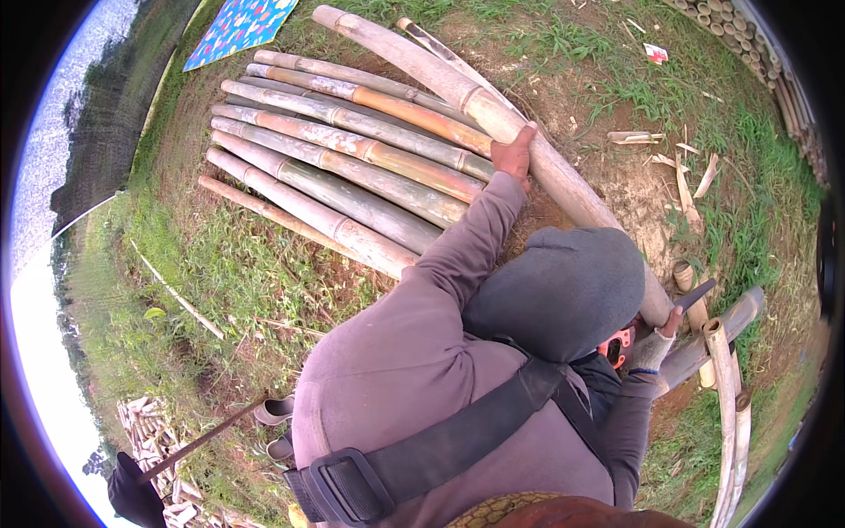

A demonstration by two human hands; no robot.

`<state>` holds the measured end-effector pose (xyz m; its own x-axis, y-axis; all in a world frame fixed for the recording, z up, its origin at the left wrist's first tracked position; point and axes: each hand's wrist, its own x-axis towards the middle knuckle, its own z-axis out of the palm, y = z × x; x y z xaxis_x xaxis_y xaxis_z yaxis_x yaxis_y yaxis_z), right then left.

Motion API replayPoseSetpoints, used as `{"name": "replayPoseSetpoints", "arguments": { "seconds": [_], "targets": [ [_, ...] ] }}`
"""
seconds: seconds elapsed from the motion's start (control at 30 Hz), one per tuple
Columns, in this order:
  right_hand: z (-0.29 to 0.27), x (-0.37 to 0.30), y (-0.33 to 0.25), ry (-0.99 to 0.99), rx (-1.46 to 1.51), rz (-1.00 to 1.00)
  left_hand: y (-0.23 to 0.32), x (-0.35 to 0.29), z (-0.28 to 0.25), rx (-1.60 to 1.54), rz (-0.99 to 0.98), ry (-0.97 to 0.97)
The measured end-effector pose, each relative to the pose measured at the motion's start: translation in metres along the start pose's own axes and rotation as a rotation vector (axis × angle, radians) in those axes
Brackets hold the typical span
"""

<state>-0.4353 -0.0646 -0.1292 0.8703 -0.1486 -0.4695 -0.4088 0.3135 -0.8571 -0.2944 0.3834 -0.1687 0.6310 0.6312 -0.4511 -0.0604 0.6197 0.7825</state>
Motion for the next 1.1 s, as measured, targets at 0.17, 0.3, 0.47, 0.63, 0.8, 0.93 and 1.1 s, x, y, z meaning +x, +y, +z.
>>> {"name": "replayPoseSetpoints", "arguments": {
  "seconds": [0.17, 0.3, 0.47, 0.63, 0.8, 0.93, 1.1],
  "targets": [
    [0.180, 0.021, -0.021, -0.280, 0.027, 0.057, 0.110, 0.096, -0.077, 0.061, 0.138, 0.210],
    [0.257, 0.045, -0.018, -0.458, -0.334, 0.094, 0.183, 0.120, -0.098, 0.691, 0.264, 0.501],
    [0.246, 0.063, 0.023, -0.519, -0.391, 0.108, 0.166, 0.123, -0.109, 2.061, 0.377, -0.335],
    [0.063, 0.054, 0.091, -0.424, -1.139, -0.566, 0.127, 0.132, -0.108, 2.087, 0.431, -0.199],
    [-0.007, -0.037, 0.053, 0.044, -0.795, -0.170, 0.132, 0.146, -0.122, 2.120, 0.476, -0.113],
    [-0.065, -0.075, 0.040, 0.261, -1.049, -0.171, 0.113, 0.167, -0.122, 2.097, 0.542, -0.059],
    [-0.086, -0.105, 0.004, 0.314, -1.288, -0.012, 0.080, 0.117, -0.014, 1.696, 1.025, -0.593]
  ]
}}
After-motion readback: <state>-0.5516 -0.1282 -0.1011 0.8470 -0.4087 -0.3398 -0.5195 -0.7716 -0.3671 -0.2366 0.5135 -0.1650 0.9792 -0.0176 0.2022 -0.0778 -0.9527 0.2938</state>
